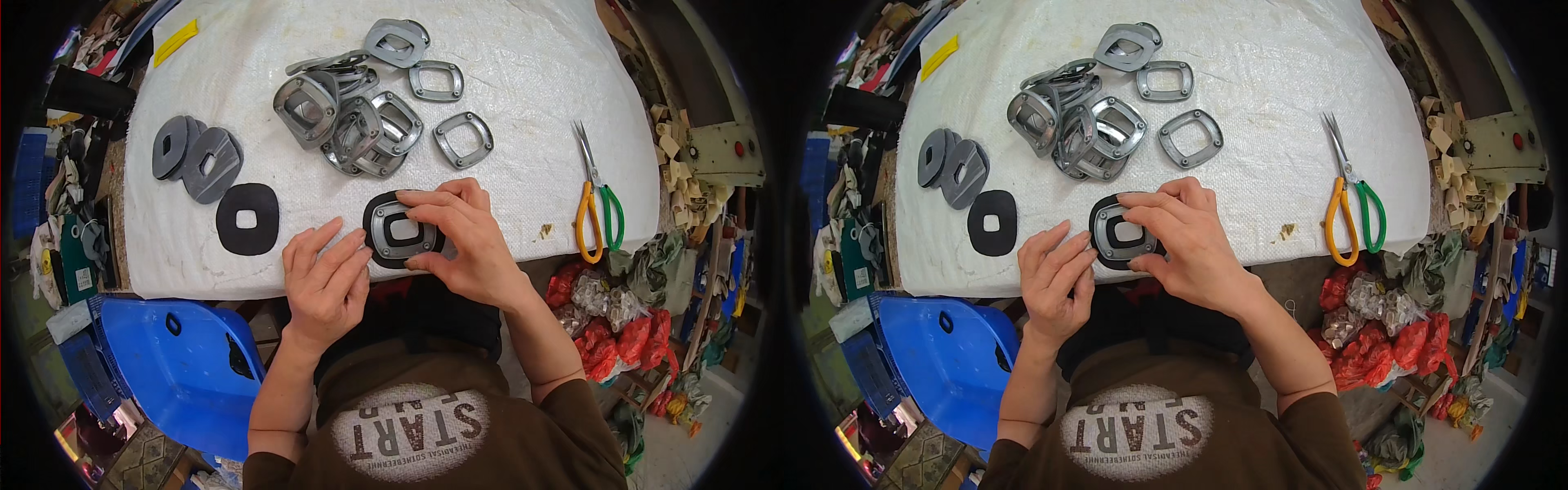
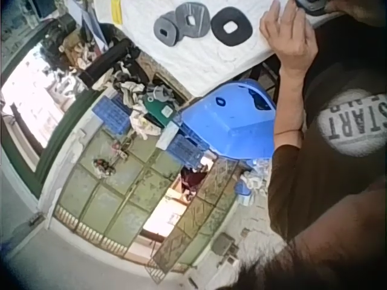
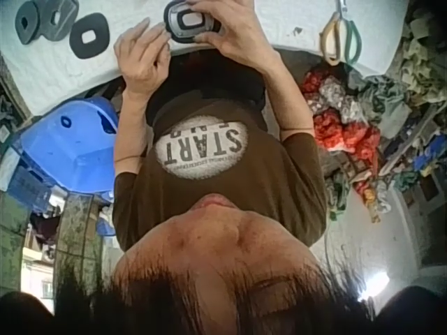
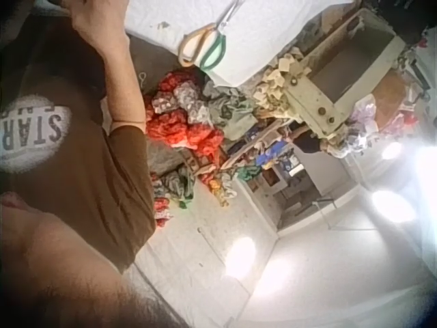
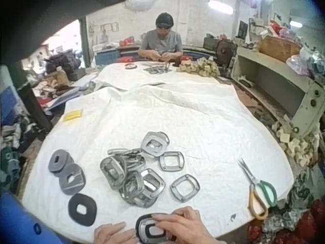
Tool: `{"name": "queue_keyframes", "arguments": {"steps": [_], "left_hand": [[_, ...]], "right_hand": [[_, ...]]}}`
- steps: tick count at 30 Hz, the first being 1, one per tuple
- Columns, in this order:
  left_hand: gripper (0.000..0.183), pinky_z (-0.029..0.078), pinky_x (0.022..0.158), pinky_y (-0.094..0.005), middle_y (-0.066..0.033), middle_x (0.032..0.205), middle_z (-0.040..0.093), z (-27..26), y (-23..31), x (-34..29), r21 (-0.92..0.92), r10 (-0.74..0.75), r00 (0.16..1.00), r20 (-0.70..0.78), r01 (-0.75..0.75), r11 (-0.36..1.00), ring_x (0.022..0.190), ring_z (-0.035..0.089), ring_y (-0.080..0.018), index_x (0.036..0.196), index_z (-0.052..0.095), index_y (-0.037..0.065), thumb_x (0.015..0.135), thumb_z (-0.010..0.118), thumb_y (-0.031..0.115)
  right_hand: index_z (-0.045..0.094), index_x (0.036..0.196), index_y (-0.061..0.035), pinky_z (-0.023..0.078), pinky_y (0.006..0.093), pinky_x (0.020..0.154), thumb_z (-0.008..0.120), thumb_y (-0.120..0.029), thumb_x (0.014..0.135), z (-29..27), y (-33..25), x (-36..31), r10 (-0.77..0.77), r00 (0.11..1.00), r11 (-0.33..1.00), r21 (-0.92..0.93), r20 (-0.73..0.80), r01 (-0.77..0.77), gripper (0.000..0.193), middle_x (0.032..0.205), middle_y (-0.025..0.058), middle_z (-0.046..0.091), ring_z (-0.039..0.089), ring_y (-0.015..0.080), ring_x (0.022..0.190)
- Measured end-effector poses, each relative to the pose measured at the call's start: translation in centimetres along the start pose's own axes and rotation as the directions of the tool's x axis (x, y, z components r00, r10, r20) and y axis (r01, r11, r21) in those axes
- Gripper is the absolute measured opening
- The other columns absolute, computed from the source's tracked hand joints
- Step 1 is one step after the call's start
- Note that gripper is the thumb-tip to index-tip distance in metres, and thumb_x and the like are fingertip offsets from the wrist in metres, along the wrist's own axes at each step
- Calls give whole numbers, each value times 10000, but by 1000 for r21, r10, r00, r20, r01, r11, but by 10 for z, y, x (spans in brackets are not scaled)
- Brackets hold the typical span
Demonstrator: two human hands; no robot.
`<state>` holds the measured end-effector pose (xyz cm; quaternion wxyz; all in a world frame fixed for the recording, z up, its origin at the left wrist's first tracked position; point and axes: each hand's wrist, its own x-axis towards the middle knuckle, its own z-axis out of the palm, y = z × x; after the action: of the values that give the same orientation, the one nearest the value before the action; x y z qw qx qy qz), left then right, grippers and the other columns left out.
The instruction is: Manually fitting foam padding into metal frame rings as part of a shoe assembly process.
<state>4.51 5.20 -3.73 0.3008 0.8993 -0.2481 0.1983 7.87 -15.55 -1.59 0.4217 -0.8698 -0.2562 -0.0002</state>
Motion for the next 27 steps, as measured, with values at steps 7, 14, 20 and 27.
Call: {"name": "queue_keyframes", "arguments": {"steps": [7,14,20,27], "left_hand": [[178,389,841,-390,-73,977,639,-2,2,1,-3,-4,1000,9,4,1000,1010,546,-285,842,653,29,669,630,1],[177,389,838,-389,-74,979,638,-3,2,2,-9,-9,1000,17,9,1000,1009,546,-285,845,655,30,672,627,5],[174,389,839,-389,-75,976,637,-1,1,3,-8,-10,1000,10,10,1000,1006,545,-286,843,652,31,673,623,9],[235,387,839,-390,-81,990,625,-2,4,4,-13,-10,1000,14,10,1000,1014,539,-292,878,642,32,646,618,6]], "right_hand": [[542,1013,-93,326,374,848,753,-69,545,0,-1,0,0,1000,1000,-7,7,0,514,1168,8,536,449,258,1002],[531,1051,-89,328,375,847,750,-75,555,-2,-3,2,0,1000,999,-35,17,1,542,1155,20,541,450,263,1001],[511,1097,-82,346,366,895,768,-45,516,-6,-7,6,49,998,997,-62,51,-46,636,1143,44,565,461,280,980],[522,1109,-84,344,363,903,764,-32,512,-6,-8,6,81,995,996,-43,54,-79,647,1130,40,567,457,269,965]]}}
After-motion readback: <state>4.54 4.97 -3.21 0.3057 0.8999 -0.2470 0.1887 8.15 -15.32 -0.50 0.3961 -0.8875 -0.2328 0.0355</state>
